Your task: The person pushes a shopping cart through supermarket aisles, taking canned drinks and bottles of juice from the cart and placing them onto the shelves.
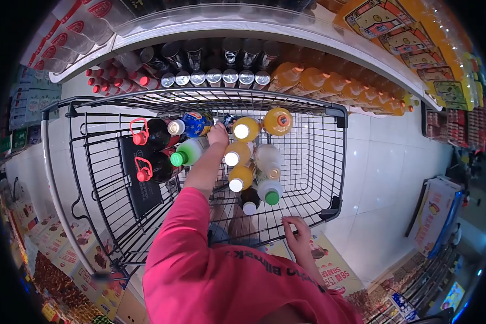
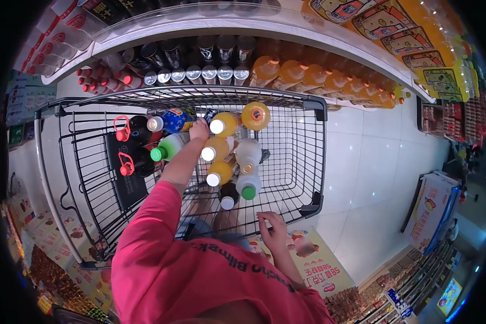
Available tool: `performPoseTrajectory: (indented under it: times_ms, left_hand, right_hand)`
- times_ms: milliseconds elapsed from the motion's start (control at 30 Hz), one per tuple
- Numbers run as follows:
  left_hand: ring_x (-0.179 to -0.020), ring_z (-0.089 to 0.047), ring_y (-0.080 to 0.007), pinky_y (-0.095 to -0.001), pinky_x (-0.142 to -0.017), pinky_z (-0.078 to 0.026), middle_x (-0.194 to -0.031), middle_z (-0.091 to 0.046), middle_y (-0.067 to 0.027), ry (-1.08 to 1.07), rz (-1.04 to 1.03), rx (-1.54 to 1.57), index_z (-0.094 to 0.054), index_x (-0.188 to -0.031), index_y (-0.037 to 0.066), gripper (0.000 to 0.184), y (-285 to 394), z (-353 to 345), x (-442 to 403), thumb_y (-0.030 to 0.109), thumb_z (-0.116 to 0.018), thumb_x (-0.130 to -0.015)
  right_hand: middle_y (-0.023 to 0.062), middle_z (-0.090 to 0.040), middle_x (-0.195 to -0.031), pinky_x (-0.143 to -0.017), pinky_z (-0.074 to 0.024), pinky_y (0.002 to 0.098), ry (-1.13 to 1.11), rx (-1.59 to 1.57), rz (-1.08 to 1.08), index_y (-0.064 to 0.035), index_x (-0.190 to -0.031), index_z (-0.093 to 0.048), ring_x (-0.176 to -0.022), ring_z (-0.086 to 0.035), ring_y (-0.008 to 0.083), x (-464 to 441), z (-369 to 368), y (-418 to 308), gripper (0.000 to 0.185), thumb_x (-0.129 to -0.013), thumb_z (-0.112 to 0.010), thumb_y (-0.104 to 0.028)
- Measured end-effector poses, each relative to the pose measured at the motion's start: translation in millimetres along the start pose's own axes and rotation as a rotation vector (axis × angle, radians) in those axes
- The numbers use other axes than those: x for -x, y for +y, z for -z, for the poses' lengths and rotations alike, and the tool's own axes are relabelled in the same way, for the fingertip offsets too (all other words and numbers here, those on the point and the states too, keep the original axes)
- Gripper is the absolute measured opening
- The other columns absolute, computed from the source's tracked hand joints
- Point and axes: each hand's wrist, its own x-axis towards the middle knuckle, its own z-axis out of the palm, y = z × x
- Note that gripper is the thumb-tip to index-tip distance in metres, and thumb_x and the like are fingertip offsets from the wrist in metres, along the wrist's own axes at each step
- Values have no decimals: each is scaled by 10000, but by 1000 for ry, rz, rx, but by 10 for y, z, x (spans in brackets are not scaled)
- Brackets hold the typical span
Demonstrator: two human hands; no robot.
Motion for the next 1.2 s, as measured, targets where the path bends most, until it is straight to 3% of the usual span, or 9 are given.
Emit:
performPoseTrajectory:
  times_ms: [267,400,533,733,900,933,1033,1067,1200]
  left_hand:
    - [-1046,-586,-346,-410,-865,-487,-1179,-543,-220,-243,-35,243,-235,-1342,-31,596,-124,165,55,224,-476,-860]
    - [-1024,-587,-375,-417,-888,-468,-1110,-573,-270,-349,10,494,-386,-1210,-67,584,-207,579,161,312,-569,-805]
    - [-1014,-581,-396,-430,-879,-467,-1074,-586,-282,-312,-49,571,-448,-1158,-53,493,-271,746,298,328,-518,-852]
    - [-1008,-579,-410,-432,-841,-484,-1077,-578,-294,-142,-251,106,-472,-1160,-51,425,-326,1915,1083,286,-452,-902]
    - [-916,-620,-366,-440,-797,-495,-985,-628,-246,-82,-307,125,-622,-987,-11,327,-625,2604,1621,254,-459,-886]
    - [-854,-633,-358,-428,-756,-495,-900,-642,-238,-44,-493,130,-636,-979,2,333,-731,2819,1806,277,-475,-880]
    - [-636,-534,-125,-283,-553,-446,-746,-600,-28,-366,-116,774,-630,-957,-2,396,-969,3087,2177,369,-499,-908]
    - [-606,-535,-109,-281,-517,-435,-746,-609,-37,-420,-32,894,-626,-984,20,364,-1013,3171,2370,352,-495,-912]
    - [-596,-579,-93,-249,-509,-446,-768,-635,-31,-580,-296,984,-618,-986,13,335,-1229,3398,3090,321,-516,-902]
  right_hand:
    - [119,-652,-814,-654,-488,301,37,-11,8,-15,-858,-644,-729,-636,245,13,-52,45,115,-758,-622,37]
    - [113,-641,-807,-644,-482,272,25,-28,45,0,-881,-636,-704,-626,209,28,-48,76,125,-771,-606,51]
    - [107,-646,-820,-632,-490,278,0,-71,53,-14,-884,-641,-693,-630,210,19,-8,65,103,-792,-598,3]
    - [93,-657,-855,-677,-502,255,-80,-203,-9,-17,-940,-644,-744,-643,165,0,-48,296,129,-820,-614,-51]
    - [87,-646,-913,-732,-496,266,-218,-256,22,-8,-975,-635,-813,-626,140,-127,35,198,159,-821,-620,-45]
    - [85,-638,-917,-736,-491,259,-200,-322,100,-10,-986,-634,-820,-624,139,-137,50,91,179,-813,-631,-59]
    - [101,-618,-1001,-801,-467,267,-265,-288,196,-2,-1055,-604,-898,-598,155,-211,100,-354,269,-801,-654,-77]
    - [110,-606,-1031,-825,-461,282,-252,-229,304,-8,-1078,-593,-933,-591,181,-224,138,-610,311,-785,-666,-83]
    - [132,-555,-1122,-941,-403,374,-120,-75,648,-51,-1178,-536,-1062,-531,298,-56,101,-1476,480,-741,-694,-171]
